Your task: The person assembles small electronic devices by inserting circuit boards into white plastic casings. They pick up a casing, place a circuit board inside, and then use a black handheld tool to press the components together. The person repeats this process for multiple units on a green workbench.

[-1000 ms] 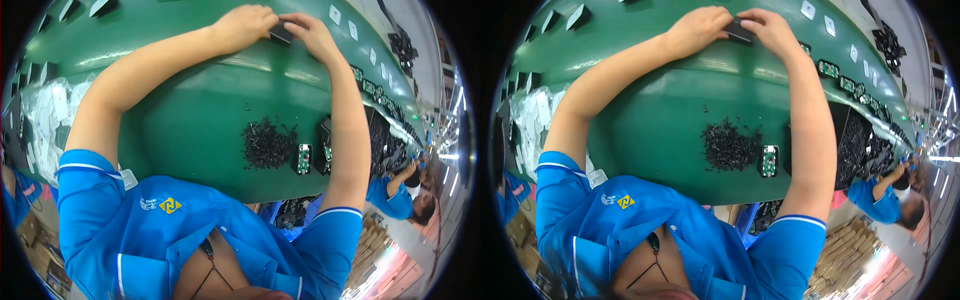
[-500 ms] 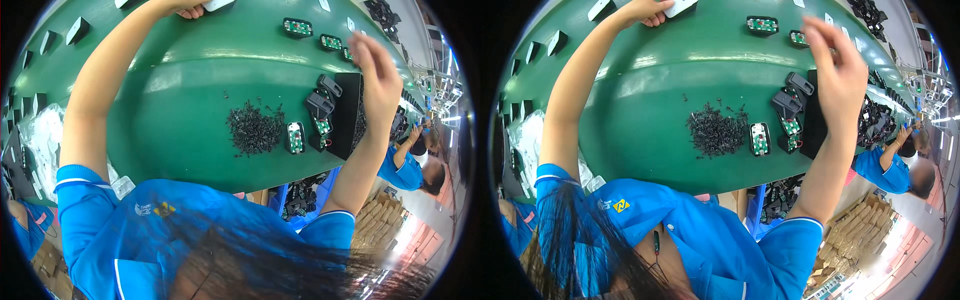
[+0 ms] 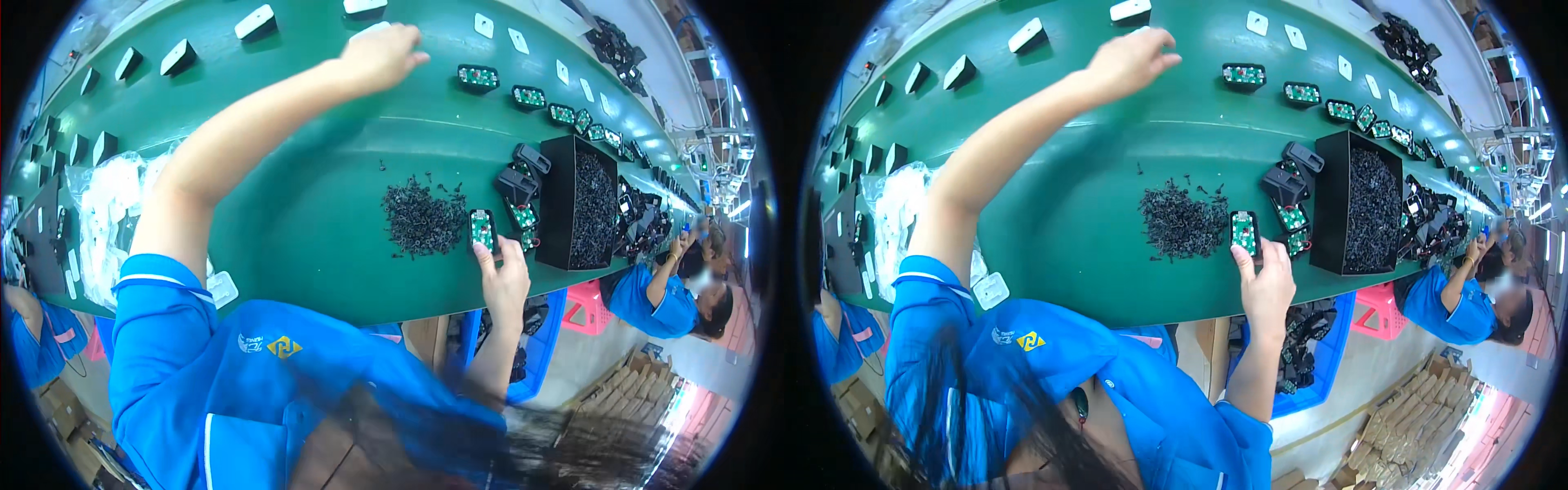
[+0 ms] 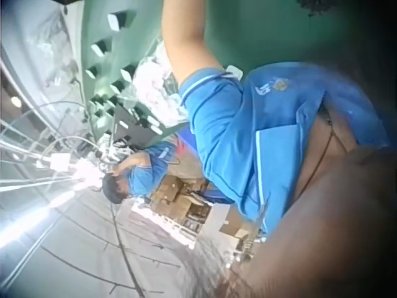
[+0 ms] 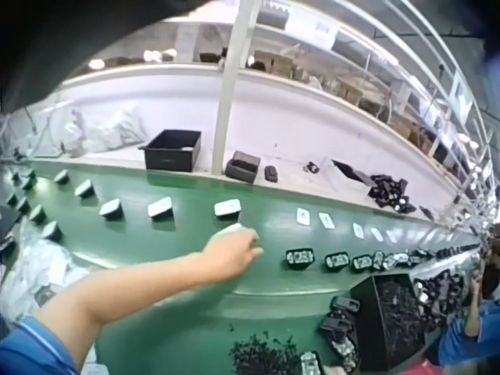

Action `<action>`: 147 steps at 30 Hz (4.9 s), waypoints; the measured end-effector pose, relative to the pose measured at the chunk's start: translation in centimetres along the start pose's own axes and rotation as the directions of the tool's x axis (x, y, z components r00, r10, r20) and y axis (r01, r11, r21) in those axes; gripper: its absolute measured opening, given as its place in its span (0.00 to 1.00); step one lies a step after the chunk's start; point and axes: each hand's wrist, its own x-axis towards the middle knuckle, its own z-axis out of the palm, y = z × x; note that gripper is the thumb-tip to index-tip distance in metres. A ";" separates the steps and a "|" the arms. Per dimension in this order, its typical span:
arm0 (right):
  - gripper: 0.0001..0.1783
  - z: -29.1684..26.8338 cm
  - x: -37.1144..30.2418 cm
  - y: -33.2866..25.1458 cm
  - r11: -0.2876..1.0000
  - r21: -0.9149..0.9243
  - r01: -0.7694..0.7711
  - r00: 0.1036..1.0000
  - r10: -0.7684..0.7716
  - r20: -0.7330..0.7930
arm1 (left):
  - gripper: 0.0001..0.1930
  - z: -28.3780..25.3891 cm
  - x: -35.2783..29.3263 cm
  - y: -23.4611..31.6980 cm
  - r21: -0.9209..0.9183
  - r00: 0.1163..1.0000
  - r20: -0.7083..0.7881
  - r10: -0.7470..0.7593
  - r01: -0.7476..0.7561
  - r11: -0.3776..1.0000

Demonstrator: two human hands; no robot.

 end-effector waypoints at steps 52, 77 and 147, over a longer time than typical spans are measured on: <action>0.22 3.3 0.4 -6.7 0.696 0.627 0.349 0.936 -0.292 -0.197 | 0.26 -6.0 -16.7 -0.2 -0.155 0.930 0.232 0.283 -0.252 0.955; 0.21 8.3 4.5 -15.0 0.554 0.297 0.778 0.567 -0.822 0.049 | 0.32 -7.4 -23.9 -2.9 -0.193 0.945 0.267 0.191 -0.141 0.971; 0.25 13.6 -5.6 -22.9 0.086 0.306 0.948 0.059 -0.994 0.095 | 0.29 -14.5 -42.8 -2.0 0.172 0.906 -0.229 -0.355 0.396 0.902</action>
